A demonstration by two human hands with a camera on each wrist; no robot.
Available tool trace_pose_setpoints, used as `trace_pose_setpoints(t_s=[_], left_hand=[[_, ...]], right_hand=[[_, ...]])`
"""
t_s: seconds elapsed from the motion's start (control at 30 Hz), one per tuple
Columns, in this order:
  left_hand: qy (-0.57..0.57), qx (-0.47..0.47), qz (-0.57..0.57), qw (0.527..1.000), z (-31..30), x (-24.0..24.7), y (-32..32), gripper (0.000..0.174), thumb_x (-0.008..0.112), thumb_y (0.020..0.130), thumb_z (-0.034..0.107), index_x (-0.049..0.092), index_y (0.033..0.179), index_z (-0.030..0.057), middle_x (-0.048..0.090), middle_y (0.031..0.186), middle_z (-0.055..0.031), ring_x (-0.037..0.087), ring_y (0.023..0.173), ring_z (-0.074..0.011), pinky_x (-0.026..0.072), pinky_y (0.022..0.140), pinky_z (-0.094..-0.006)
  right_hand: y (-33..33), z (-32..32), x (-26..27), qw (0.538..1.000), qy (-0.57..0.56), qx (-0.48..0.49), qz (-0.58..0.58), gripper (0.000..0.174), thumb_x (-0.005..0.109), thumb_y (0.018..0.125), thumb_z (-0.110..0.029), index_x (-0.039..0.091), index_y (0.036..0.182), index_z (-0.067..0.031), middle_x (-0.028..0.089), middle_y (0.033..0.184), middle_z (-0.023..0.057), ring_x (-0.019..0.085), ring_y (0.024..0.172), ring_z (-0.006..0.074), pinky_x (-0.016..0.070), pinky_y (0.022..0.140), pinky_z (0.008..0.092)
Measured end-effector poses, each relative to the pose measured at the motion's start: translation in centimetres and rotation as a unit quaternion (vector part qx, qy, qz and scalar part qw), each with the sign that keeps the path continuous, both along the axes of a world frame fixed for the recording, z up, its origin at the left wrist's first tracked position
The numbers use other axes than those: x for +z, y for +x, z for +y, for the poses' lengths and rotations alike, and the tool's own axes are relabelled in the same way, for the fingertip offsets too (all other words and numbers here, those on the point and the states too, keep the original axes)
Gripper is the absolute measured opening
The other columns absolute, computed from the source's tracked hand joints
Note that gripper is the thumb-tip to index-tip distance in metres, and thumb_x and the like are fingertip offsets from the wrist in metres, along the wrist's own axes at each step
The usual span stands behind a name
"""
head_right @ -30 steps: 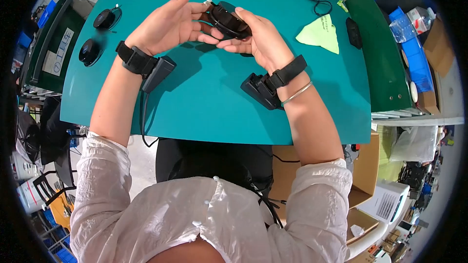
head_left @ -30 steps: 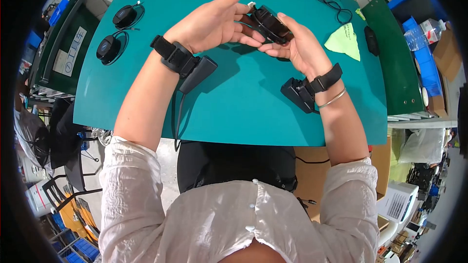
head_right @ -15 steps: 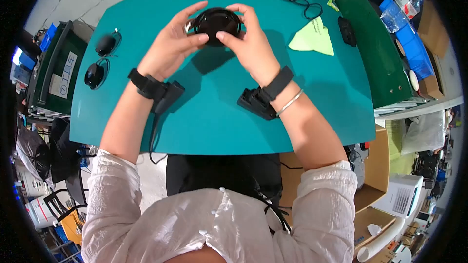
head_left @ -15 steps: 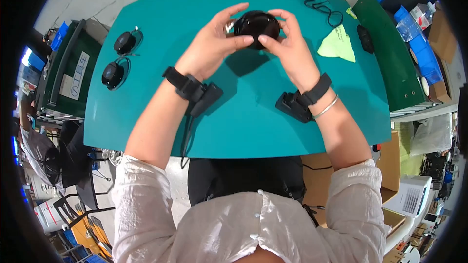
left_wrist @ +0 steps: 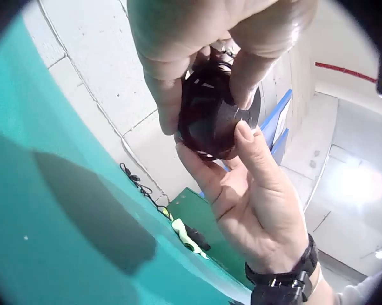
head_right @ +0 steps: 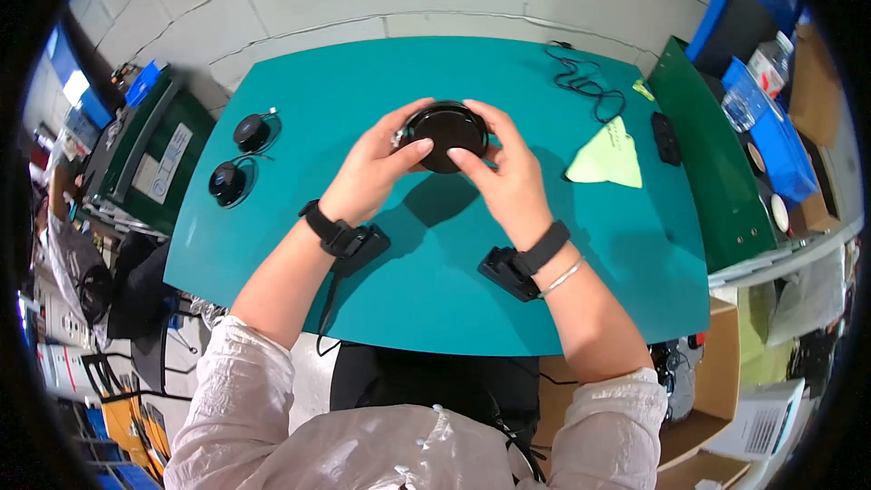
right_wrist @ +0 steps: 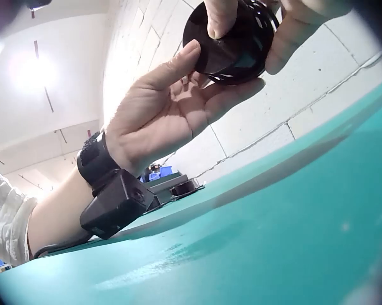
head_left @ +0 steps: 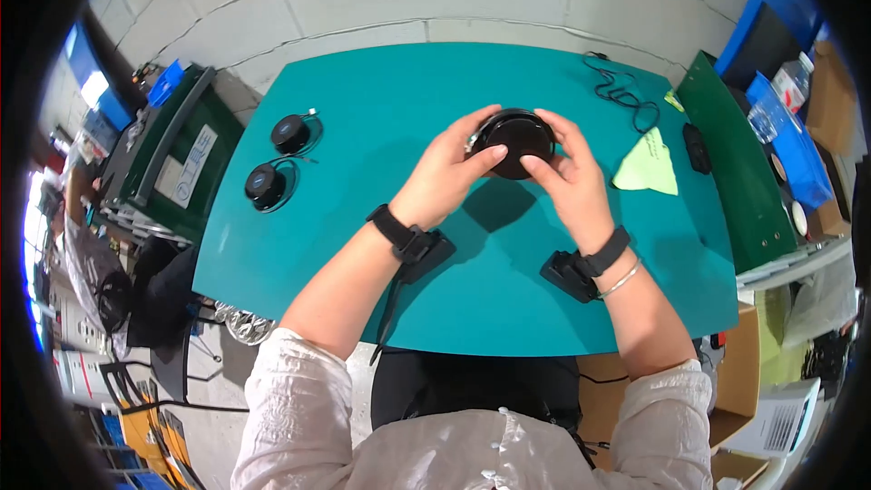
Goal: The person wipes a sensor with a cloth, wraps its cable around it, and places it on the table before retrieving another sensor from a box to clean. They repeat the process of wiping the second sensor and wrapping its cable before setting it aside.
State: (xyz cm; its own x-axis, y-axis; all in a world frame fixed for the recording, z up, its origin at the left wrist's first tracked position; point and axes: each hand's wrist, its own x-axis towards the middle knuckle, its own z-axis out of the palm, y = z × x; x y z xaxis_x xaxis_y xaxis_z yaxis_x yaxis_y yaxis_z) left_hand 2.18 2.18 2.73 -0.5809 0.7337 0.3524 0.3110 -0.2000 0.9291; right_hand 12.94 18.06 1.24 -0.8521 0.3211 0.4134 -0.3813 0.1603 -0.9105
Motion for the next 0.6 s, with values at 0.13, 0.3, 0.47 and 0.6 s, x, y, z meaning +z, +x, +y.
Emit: trace_pose_setpoints(t_s=[0.13, 0.3, 0.47, 0.6], left_hand=[[0.012, -0.035, -0.279, 0.960, -1.4, 0.3, -1.7, 0.039, 0.046, 0.102, 0.015, 0.044, 0.133, -0.0078, 0.055, 0.126, -0.0185, 0.060, 0.108, -0.0282, 0.0550, 0.087, -0.0467], [0.056, 0.099, -0.385, 0.916, -4.7, -0.4, -6.4, 0.031, 0.047, 0.100, 0.012, 0.049, 0.120, -0.0108, 0.055, 0.117, -0.0208, 0.059, 0.103, -0.0316, 0.0566, 0.080, -0.0483], [-0.001, 0.220, -0.316, 0.923, -13.3, 0.1, -9.5, 0.027, 0.054, 0.097, 0.016, 0.054, 0.115, -0.0046, 0.058, 0.112, -0.0164, 0.059, 0.099, -0.0282, 0.0528, 0.073, -0.0464], [-0.058, 0.333, -0.228, 0.913, -21.0, 1.1, -10.2, 0.038, 0.053, 0.098, 0.021, 0.051, 0.124, -0.0059, 0.063, 0.111, -0.0169, 0.063, 0.093, -0.0261, 0.0542, 0.069, -0.0406]], right_hand=[[-0.3, 0.3, -0.7, 0.992, -0.074, 0.063, -0.084, 0.056, 0.058, 0.098, -0.019, 0.036, 0.147, -0.0082, 0.052, 0.131, 0.0168, 0.068, 0.093, 0.0213, 0.0577, 0.080, 0.0319], [-0.1, 0.4, -0.5, 0.992, -0.041, 0.024, -0.119, 0.051, 0.055, 0.098, -0.012, 0.037, 0.145, -0.0055, 0.051, 0.134, 0.0196, 0.070, 0.094, 0.0248, 0.0579, 0.078, 0.0301], [0.0, 0.3, -0.6, 0.993, 0.051, 0.022, -0.108, 0.049, 0.055, 0.095, -0.005, 0.040, 0.142, -0.0037, 0.055, 0.129, 0.0181, 0.071, 0.091, 0.0224, 0.0582, 0.076, 0.0289], [0.1, -0.1, -0.2, 0.992, 0.056, 0.028, -0.113, 0.047, 0.054, 0.095, -0.005, 0.042, 0.140, -0.0029, 0.056, 0.128, 0.0180, 0.071, 0.090, 0.0216, 0.0583, 0.075, 0.0287]])
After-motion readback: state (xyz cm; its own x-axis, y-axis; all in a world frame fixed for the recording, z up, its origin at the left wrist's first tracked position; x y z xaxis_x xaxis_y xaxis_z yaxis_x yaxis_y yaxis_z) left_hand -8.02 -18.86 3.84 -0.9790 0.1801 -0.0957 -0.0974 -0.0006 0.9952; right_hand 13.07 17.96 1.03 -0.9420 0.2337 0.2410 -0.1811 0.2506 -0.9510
